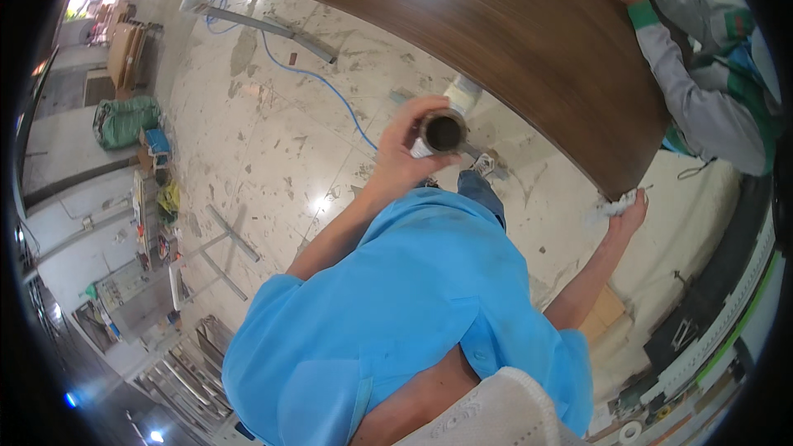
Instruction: The person moves a cardboard box, writes on it with a marker, and then applies a finish to a wooden furniture panel using a brush and a small container. The person repeatedly dips the brush into the container and applies the finish to the surface of the panel.
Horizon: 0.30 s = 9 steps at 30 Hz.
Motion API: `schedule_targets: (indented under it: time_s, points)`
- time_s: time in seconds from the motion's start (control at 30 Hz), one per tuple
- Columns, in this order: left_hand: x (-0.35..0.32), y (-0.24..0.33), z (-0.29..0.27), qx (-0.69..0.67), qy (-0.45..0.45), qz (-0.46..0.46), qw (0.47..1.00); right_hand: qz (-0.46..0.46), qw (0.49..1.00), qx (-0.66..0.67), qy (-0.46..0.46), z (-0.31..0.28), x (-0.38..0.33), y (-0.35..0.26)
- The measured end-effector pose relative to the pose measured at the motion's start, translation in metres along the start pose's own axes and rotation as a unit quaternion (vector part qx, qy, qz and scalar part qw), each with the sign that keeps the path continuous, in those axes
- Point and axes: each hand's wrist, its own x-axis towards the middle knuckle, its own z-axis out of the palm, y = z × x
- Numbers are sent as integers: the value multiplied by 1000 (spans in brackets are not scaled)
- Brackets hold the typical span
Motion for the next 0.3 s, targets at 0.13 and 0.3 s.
schedule_targets:
  time_s: [0.13,0.3]
  points:
    - [-4,5,-21,12,57,6,998,-27,999,-18,37,24,-28,-15]
    - [-8,7,-48,23,92,-7,995,-25,998,-43,32,27,-37,-19]
